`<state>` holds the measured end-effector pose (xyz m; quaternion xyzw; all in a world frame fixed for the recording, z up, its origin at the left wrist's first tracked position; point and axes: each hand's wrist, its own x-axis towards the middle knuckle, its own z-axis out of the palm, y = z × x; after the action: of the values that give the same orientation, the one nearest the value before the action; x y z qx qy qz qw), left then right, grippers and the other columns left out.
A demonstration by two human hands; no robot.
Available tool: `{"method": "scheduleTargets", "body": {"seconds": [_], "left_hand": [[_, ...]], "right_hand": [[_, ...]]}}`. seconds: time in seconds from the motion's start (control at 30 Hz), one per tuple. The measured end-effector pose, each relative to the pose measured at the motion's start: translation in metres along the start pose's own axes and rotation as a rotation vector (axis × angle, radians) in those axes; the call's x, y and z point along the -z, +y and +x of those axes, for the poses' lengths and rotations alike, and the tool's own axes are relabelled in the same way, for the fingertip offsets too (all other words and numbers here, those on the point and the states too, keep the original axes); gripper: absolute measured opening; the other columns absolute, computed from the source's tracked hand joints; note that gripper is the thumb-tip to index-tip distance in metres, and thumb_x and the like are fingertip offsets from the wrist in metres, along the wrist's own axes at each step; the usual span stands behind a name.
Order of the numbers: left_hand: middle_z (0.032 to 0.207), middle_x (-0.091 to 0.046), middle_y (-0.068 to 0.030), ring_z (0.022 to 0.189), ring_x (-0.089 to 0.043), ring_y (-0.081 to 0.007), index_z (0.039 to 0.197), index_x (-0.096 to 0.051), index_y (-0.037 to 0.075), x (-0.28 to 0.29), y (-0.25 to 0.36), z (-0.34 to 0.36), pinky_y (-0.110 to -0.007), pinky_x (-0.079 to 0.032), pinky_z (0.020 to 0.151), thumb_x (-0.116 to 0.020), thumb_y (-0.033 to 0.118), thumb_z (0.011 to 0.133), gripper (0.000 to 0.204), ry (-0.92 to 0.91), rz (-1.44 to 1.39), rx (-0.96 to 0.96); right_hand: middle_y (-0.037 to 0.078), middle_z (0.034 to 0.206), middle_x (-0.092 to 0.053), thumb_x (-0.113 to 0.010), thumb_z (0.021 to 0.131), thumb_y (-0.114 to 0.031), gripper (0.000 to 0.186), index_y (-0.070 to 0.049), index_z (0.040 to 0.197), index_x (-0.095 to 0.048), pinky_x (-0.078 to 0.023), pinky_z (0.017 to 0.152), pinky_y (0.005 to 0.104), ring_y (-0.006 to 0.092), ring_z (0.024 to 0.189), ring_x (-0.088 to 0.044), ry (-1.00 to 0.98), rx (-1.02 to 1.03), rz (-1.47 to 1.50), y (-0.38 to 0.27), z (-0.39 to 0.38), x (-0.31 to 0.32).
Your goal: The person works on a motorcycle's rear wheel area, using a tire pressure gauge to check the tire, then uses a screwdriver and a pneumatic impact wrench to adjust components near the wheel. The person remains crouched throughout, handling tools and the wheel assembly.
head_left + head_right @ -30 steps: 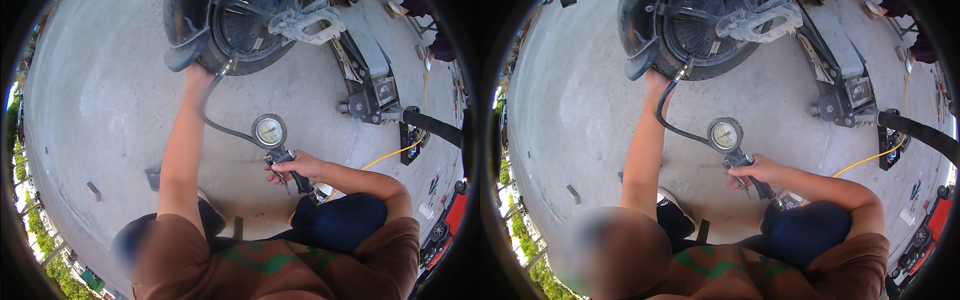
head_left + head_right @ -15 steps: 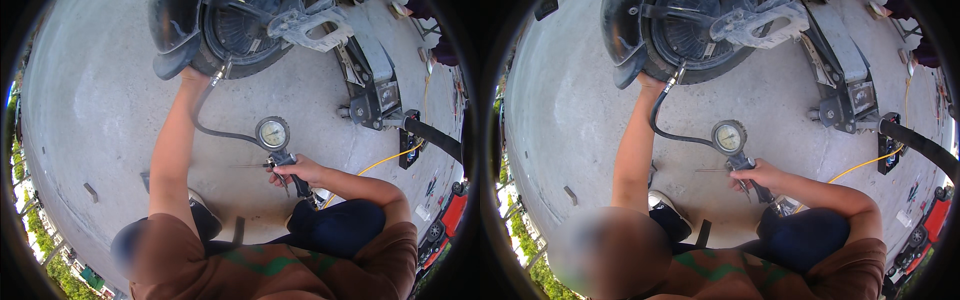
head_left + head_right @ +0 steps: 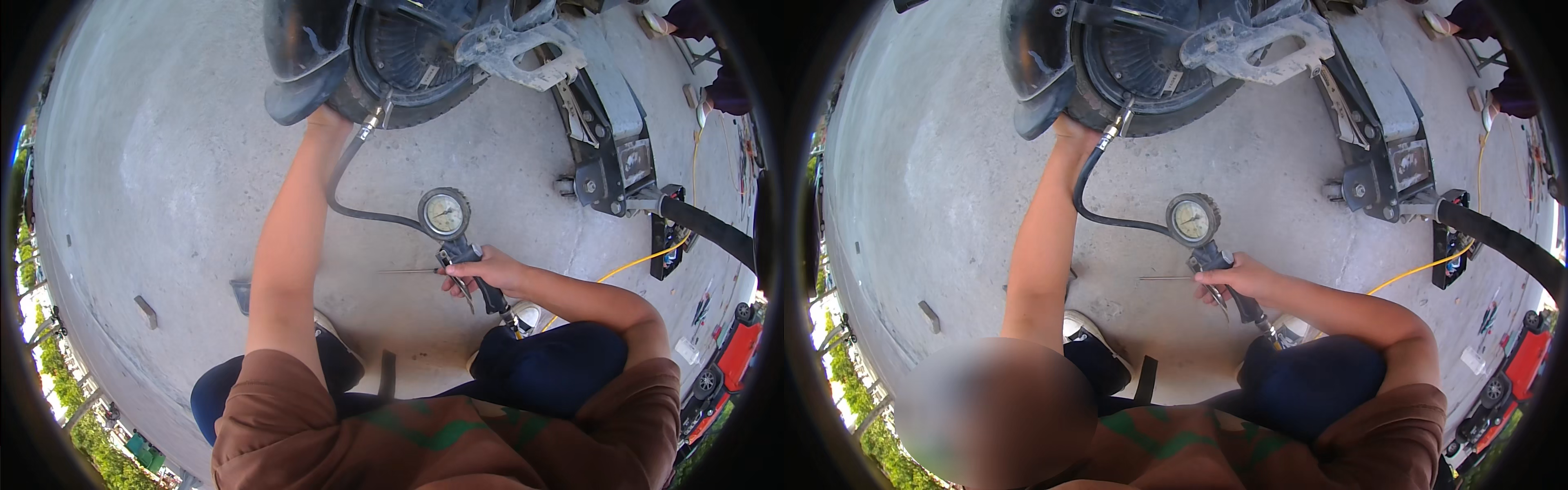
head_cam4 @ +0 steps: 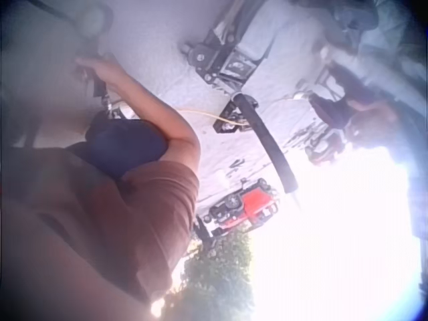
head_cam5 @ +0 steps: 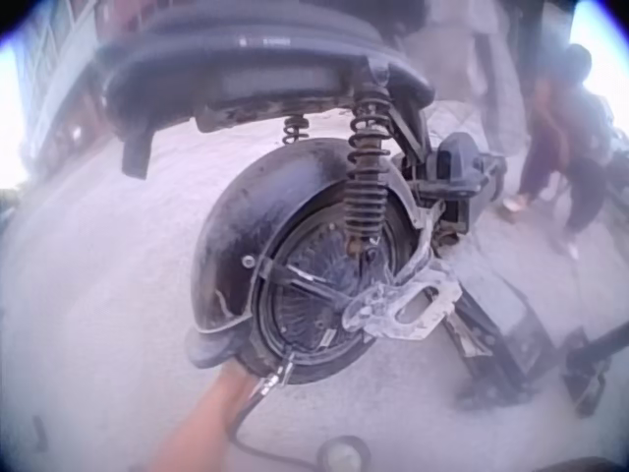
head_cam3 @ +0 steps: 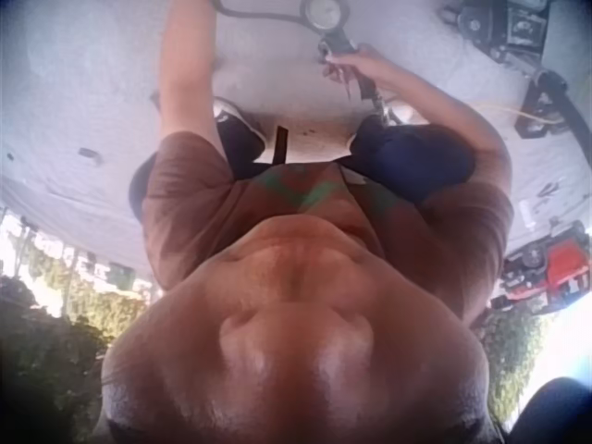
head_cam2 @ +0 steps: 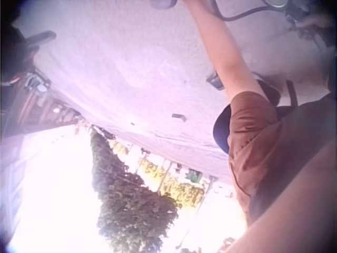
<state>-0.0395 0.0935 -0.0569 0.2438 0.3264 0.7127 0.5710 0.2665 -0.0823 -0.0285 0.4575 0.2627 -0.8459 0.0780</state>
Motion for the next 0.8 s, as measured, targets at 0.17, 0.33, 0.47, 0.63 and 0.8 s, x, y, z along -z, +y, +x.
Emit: {"method": "scheduleTargets", "body": {"seconds": [0.17,0.33,0.47,0.63,0.8], "left_hand": [[0.142,-0.047,-0.0098,0.13,-0.045,-0.0299,0.14,-0.043,0.011,0.004,-0.001,-0.003,-0.048,-0.038,0.109,-0.034,0.059,0.094,0.068,0.029,0.036,0.019],[0.125,-0.059,-0.0098,0.11,-0.059,-0.0245,0.123,-0.053,0.006,-0.008,0.024,-0.028,-0.042,-0.047,0.099,-0.041,0.039,0.098,0.043,0.342,0.44,0.297],[0.097,-0.066,-0.0099,0.091,-0.065,-0.0194,0.113,-0.053,0.005,0.014,0.049,-0.069,-0.033,-0.053,0.082,-0.034,0.035,0.101,0.038,0.183,0.843,0.709],[0.103,-0.067,-0.0164,0.092,-0.066,-0.0221,0.114,-0.053,0.0,-0.015,0.065,-0.112,-0.034,-0.052,0.087,-0.036,0.043,0.102,0.048,0.037,0.815,0.777],[0.101,-0.067,-0.0152,0.093,-0.064,-0.0206,0.113,-0.053,0.0,-0.024,0.055,-0.113,-0.033,-0.049,0.09,-0.04,0.042,0.101,0.045,-0.079,0.75,0.657]], "right_hand": [[0.011,0.091,-0.068,-0.072,0.085,-0.035,0.043,0.001,0.107,-0.063,-0.053,0.07,0.0294,0.0177,0.078,-0.067,0.042,0.03,-0.039,0.001,0.011,0.014],[0.006,0.082,-0.067,-0.074,0.083,-0.041,0.042,-0.003,0.098,-0.067,-0.051,0.063,0.0266,0.0136,0.072,-0.064,0.152,0.056,-0.135,0.0,0.012,0.031],[0.002,0.074,-0.064,-0.073,0.082,-0.047,0.042,-0.005,0.085,-0.069,-0.048,0.061,0.0256,0.0101,0.065,-0.058,0.249,0.076,-0.278,0.011,0.024,0.051],[0.006,0.073,-0.065,-0.069,0.082,-0.056,0.054,-0.002,0.078,-0.066,-0.049,0.066,0.0307,0.0163,0.066,-0.06,0.281,0.141,-0.388,0.023,0.03,0.064],[0.009,0.075,-0.066,-0.069,0.086,-0.038,0.041,0.003,0.087,-0.067,-0.05,0.067,0.0298,0.0159,0.069,-0.061,0.374,0.24,-0.893,0.021,0.021,0.081]]}}
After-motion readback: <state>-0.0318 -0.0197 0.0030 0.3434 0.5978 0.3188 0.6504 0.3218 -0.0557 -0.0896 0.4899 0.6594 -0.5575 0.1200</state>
